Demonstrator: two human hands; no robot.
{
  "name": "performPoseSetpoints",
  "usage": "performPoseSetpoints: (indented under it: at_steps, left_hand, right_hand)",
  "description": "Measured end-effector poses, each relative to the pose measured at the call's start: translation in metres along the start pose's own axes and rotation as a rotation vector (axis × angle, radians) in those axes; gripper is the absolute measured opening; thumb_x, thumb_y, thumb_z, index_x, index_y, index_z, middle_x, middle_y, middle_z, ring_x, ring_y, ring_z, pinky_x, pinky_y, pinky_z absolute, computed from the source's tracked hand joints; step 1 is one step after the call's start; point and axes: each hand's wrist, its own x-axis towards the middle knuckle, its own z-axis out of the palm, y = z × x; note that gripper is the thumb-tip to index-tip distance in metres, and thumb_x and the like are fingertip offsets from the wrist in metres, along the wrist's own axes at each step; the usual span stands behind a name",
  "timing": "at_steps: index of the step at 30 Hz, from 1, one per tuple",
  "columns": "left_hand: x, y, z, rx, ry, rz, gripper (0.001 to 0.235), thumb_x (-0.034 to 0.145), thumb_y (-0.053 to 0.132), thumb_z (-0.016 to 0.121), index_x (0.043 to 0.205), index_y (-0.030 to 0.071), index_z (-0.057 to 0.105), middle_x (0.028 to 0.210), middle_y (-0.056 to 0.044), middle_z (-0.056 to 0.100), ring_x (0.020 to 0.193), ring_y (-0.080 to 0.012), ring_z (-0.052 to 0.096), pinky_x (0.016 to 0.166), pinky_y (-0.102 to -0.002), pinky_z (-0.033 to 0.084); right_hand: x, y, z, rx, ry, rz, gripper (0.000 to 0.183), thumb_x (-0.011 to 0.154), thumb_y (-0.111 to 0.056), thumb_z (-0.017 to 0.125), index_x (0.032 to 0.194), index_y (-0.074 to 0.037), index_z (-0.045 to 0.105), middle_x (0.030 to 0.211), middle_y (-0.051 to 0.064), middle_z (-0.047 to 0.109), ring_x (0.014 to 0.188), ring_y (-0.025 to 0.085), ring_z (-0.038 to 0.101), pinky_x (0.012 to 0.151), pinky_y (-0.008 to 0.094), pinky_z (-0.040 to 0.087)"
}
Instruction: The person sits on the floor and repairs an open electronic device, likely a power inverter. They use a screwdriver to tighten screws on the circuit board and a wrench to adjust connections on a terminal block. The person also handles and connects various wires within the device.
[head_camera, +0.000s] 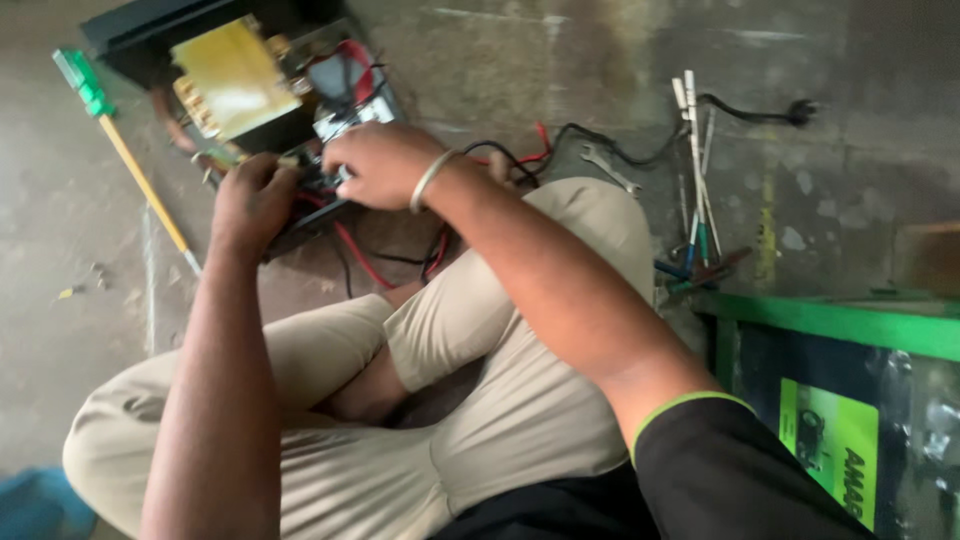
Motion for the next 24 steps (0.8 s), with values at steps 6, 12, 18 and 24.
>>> performPoseSetpoints:
  at_steps: [6, 12, 18, 24]
  left_hand:
    - [-0.003, 0.002, -0.002, -0.147, -0.077, -0.194, 0.033, 0.099, 0.03, 0.057, 0.107, 0.002, 0.071, 0.09, -0.02, 0.072, 0.085, -0.0316, 0.071, 0.078, -0.042, 0.053]
    - [-0.008, 0.004, -0.002, -0.338, -0.011, -0.074, 0.027, 0.101, 0.024, 0.063, 0.113, 0.001, 0.072, 0.099, -0.011, 0.075, 0.089, -0.0174, 0.067, 0.08, -0.033, 0.052]
    - [-0.012, 0.017, -0.005, -0.123, 0.051, -0.113, 0.029, 0.1, 0.026, 0.071, 0.116, 0.002, 0.076, 0.091, -0.012, 0.073, 0.081, -0.0174, 0.069, 0.077, -0.034, 0.053]
    - [-0.011, 0.009, -0.008, -0.23, 0.037, -0.088, 0.027, 0.097, 0.025, 0.071, 0.115, 0.004, 0.074, 0.092, -0.012, 0.075, 0.076, -0.018, 0.071, 0.067, -0.033, 0.056]
  right_hand:
    - [0.009, -0.004, 0.006, -0.033, 0.016, 0.032, 0.025, 0.081, -0.021, 0.073, 0.104, -0.011, 0.073, 0.107, 0.013, 0.073, 0.106, 0.033, 0.067, 0.09, 0.045, 0.051]
    - [0.01, -0.026, -0.003, 0.001, 0.145, 0.072, 0.017, 0.076, -0.01, 0.07, 0.093, -0.01, 0.074, 0.103, 0.011, 0.071, 0.099, 0.032, 0.069, 0.084, 0.044, 0.054]
    - [-0.029, -0.005, -0.065, 0.07, 0.42, 0.067, 0.016, 0.088, -0.016, 0.074, 0.101, -0.009, 0.077, 0.098, 0.014, 0.076, 0.092, 0.032, 0.072, 0.083, 0.043, 0.056]
    - [-0.188, 0.14, -0.115, 0.038, 0.447, 0.514, 0.026, 0.101, -0.029, 0.068, 0.093, -0.005, 0.074, 0.08, 0.009, 0.073, 0.072, 0.017, 0.067, 0.065, 0.036, 0.051]
